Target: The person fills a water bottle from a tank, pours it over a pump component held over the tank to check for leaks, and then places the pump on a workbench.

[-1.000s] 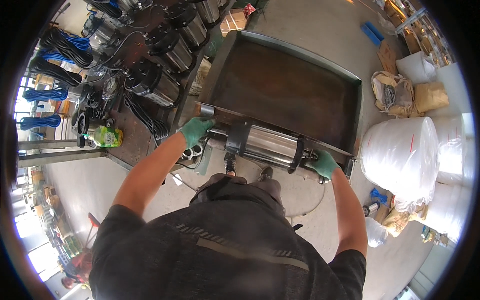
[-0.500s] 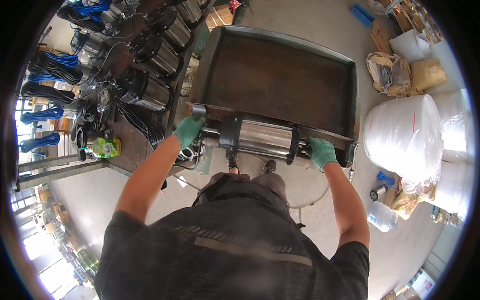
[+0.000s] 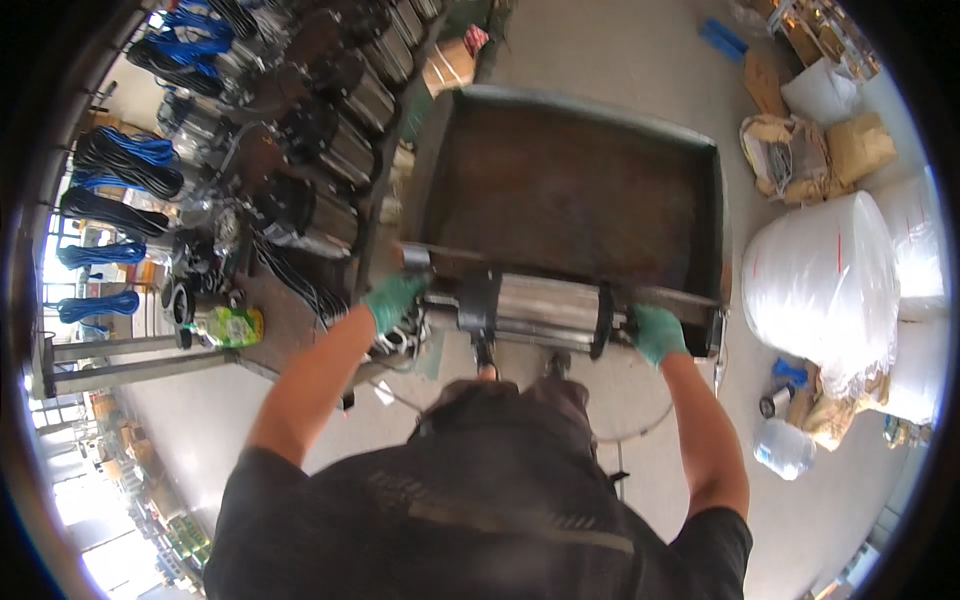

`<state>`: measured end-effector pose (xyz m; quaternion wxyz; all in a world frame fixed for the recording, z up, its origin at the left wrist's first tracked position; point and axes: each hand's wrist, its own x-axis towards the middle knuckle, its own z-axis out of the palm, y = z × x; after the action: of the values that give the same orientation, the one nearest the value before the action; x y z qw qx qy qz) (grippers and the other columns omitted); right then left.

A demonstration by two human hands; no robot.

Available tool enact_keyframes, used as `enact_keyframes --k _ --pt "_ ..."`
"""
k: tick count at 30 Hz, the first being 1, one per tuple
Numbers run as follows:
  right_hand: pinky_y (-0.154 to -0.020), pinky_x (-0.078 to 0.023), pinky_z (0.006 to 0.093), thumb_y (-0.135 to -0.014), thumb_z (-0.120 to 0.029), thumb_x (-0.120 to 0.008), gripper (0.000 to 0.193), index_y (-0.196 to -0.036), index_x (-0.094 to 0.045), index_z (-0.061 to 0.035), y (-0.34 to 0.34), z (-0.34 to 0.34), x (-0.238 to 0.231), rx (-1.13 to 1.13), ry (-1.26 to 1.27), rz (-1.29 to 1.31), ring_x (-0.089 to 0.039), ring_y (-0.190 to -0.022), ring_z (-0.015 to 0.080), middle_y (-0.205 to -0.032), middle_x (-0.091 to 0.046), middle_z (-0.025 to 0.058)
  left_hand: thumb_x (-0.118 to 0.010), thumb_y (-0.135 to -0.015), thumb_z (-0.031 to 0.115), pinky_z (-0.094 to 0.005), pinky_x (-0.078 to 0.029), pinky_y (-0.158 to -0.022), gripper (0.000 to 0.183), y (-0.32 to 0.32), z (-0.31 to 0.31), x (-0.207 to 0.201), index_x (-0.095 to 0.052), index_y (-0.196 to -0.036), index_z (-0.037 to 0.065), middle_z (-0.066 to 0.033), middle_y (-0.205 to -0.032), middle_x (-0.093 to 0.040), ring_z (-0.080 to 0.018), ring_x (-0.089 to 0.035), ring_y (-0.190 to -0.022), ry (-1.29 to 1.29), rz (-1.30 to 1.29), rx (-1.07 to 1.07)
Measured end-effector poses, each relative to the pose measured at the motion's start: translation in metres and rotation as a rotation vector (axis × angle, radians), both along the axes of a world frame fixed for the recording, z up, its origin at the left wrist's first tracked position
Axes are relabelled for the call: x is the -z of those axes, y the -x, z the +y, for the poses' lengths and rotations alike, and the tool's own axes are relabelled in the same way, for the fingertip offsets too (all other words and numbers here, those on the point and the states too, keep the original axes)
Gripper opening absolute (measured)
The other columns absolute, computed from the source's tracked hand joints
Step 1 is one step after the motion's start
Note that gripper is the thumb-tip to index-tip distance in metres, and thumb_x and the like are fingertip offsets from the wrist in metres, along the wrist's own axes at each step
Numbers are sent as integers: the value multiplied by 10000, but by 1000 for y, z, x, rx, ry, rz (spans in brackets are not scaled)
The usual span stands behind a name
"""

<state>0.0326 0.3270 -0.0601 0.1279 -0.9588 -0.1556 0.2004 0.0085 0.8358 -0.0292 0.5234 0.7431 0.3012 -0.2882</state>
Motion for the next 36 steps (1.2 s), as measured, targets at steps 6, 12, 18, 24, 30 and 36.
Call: enact_keyframes --k 6,12,18,24,30,36 --pt "-802 -545 487 -838 -323 -747 297 -1035 -674 -114 5 8 -11 -40 115 51 -675 -946 365 -982 -707 140 -680 -924 87 -323 -520 -875 408 43 17 -1 -599 -1319 29 -105 -1203 -656 -190 -609 -1071 -466 -1156 752" --pt "-825 -546 483 -845 -337 -736 278 -994 -684 -108 13 14 -30 -10 125 30 -684 -961 361 -988 -719 138 -518 -1063 361 -304 -510 -707 380 26 -5 -15 -623 -1224 34 -63 -948 -677 -165 -594 -744 170 -65 -44" --pt "-824 -533 499 -846 -340 -732 278 -980 -681 -103 9 10 -15 8 32 5 -672 -952 378 -984 -715 148 -540 -1057 314 -272 -465 -506 209 51 15 1 -533 -1170 138 -10 -848 -579 -117 -567 -663 494 -182 -87" --pt "-822 -528 498 -847 -317 -729 266 -996 -685 -100 1 13 -20 35 20 -19 -663 -952 396 -976 -707 163 -565 -992 393 -303 -354 -442 293 31 28 4 -553 -798 173 30 -628 -478 -129 -442 -488 342 28 -461" --pt "-802 -528 490 -851 -318 -730 266 -979 -682 -89 7 3 -9 39 66 10 -672 -938 380 -956 -711 147 -542 -999 443 -322 -395 -460 324 -2 51 26 -590 -811 182 25 -625 -500 -137 -469 -503 392 23 -343" --pt "-719 -546 495 -895 -252 -629 167 -1006 -685 -140 12 -8 15 -156 160 -239 -693 -855 339 -870 -686 119 -506 -1030 473 -289 -461 -494 409 8 3 26 -687 -1020 106 -9 -642 -553 -110 -505 -526 0 -174 -314"
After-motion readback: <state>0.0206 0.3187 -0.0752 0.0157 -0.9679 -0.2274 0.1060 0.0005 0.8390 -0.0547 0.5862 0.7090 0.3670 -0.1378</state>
